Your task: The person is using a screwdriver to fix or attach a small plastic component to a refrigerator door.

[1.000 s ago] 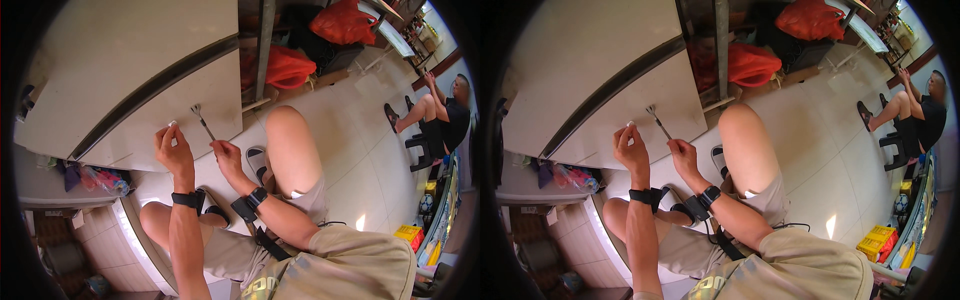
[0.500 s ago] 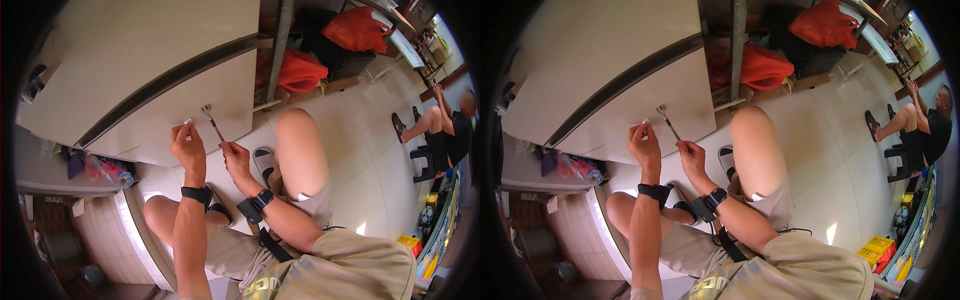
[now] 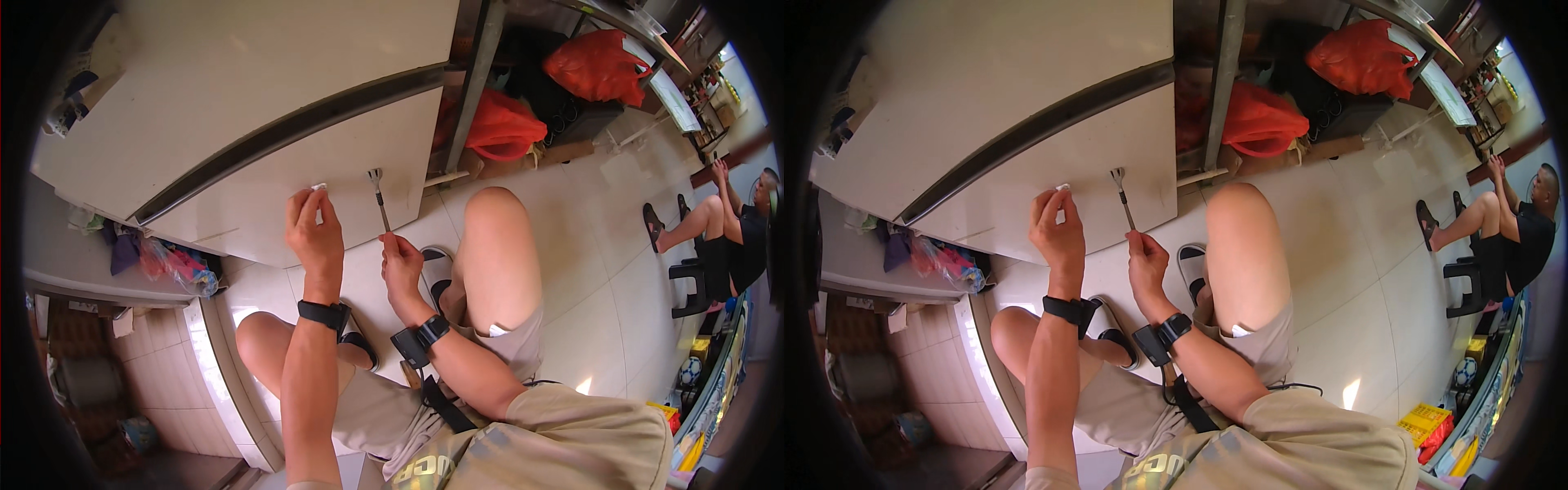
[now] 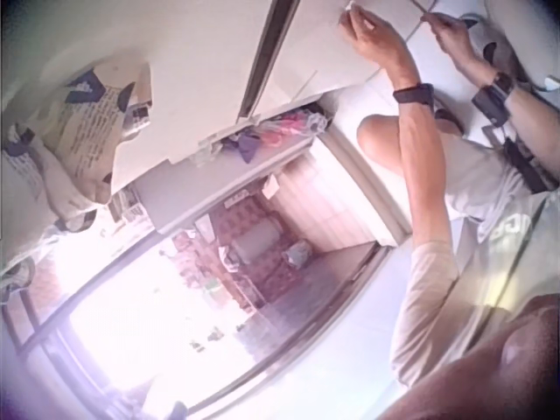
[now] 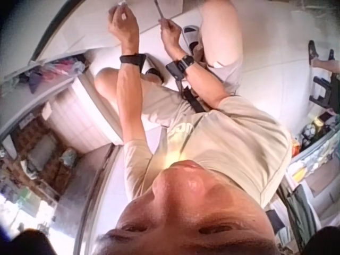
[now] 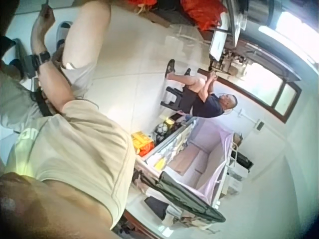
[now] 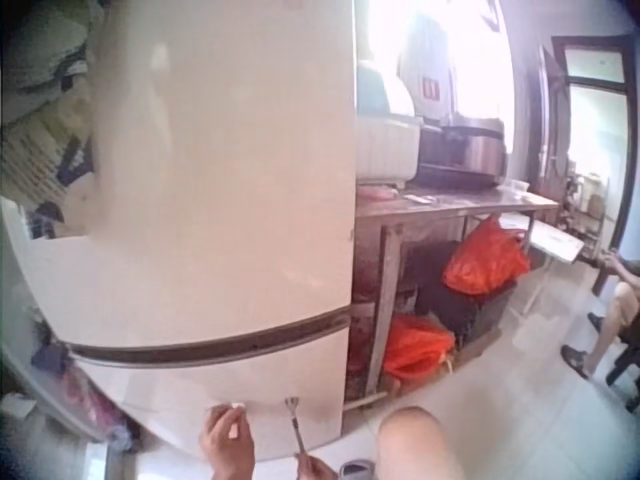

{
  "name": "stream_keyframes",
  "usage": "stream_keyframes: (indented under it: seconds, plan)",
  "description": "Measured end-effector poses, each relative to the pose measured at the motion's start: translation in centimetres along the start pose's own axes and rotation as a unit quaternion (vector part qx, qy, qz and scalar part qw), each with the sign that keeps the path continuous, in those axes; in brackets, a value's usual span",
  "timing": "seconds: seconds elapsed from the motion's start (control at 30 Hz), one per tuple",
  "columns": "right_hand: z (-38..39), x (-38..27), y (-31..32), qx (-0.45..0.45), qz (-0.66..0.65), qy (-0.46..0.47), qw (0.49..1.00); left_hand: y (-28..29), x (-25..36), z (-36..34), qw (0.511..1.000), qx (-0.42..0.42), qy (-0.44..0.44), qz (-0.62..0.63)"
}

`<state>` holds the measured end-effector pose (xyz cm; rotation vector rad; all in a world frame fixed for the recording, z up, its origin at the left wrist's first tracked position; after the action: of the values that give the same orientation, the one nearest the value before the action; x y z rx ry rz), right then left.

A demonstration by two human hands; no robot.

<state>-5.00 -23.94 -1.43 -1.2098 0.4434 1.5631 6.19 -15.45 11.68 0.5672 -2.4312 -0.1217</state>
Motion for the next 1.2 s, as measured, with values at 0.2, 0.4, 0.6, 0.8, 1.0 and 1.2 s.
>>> stream_keyframes:
  seconds: [0.2, 0.4, 0.6, 0.8, 1.0, 1.2]
  plan:
    - [0.2, -4.8, -1.3, -0.037, -0.063, 0.038, 0.997, -0.3, 0.7, -0.1, 1.000, -0.027, -0.016, 0.001]
    - [-0.3, 2.0, 1.0, 0.005, -0.007, -0.086, 0.996, -1.2, 1.3, 0.0, 0.999, -0.029, -0.033, -0.012]
    - [-0.6, -0.7, -0.4, -0.046, -0.055, 0.015, 0.997, -1.3, 0.6, 0.7, 0.997, -0.053, -0.059, -0.020]
    - [-0.9, 4.4, 1.6, -0.049, -0.029, -0.107, 0.993, -2.6, 0.6, 1.9, 0.993, -0.106, -0.042, 0.017]
    - [-0.7, 1.2, -0.4, -0.070, -0.041, -0.009, 0.997, -0.5, 1.1, -0.5, 0.998, -0.021, -0.054, 0.012]
    - [-1.0, 4.3, 1.5, -0.042, -0.021, -0.112, 0.993, -1.6, -0.1, 1.6, 0.996, -0.072, -0.058, -0.010]
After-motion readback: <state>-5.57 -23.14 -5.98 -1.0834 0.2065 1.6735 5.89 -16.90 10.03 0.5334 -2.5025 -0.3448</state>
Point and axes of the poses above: each hand's wrist, its own z-axis away from the middle knuckle, its own y-axis out of the back of the hand, x = y × z, the point moved 4 cm from there along -z, towards the middle knuckle, and after that the axes turned 7 degrees about x, right-handed, at the moved point
